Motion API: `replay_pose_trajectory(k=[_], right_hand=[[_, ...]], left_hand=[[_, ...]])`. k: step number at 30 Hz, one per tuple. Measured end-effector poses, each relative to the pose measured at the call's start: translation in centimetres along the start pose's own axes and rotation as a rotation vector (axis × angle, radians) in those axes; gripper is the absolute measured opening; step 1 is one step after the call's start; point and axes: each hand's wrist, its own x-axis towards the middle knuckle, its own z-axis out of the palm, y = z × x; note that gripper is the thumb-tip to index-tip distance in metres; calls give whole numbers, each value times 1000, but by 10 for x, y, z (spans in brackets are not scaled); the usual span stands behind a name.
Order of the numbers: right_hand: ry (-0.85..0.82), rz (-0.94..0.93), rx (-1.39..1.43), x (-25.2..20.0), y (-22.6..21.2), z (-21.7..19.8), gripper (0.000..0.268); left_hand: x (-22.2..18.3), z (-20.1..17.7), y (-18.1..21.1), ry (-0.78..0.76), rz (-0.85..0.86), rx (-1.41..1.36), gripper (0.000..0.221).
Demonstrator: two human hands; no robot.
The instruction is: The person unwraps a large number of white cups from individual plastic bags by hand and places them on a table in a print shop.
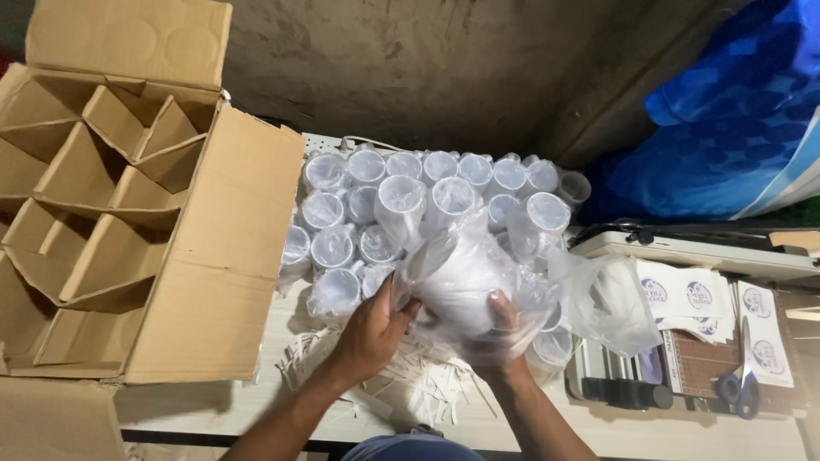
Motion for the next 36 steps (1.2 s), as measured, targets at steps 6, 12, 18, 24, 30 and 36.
replay_pose_trajectory(k=[6,12,18,24,30,36], right_hand=[[209,52,-101,-5,-10,21,105],[302,103,-999,-9,-6,-88,129],[97,187,-989,-16,-22,-25,87],[-123,155,-1558,-17,-80,83,71],[-472,-683,-1334,-21,-83,51,8],[-156,-270,-1306,-3,-105,26,126]], left_hand=[[-16,4,22,-143,-393,198,65],[-9,-22,15,-75,-112,-36,102],[3,26,-57,-8,-393,-682,113],[-4,24,-82,165,-602,-1368,108],[-4,19,-57,172,-559,-1368,97],[-13,26,-79,169,-282,-1592,65]])
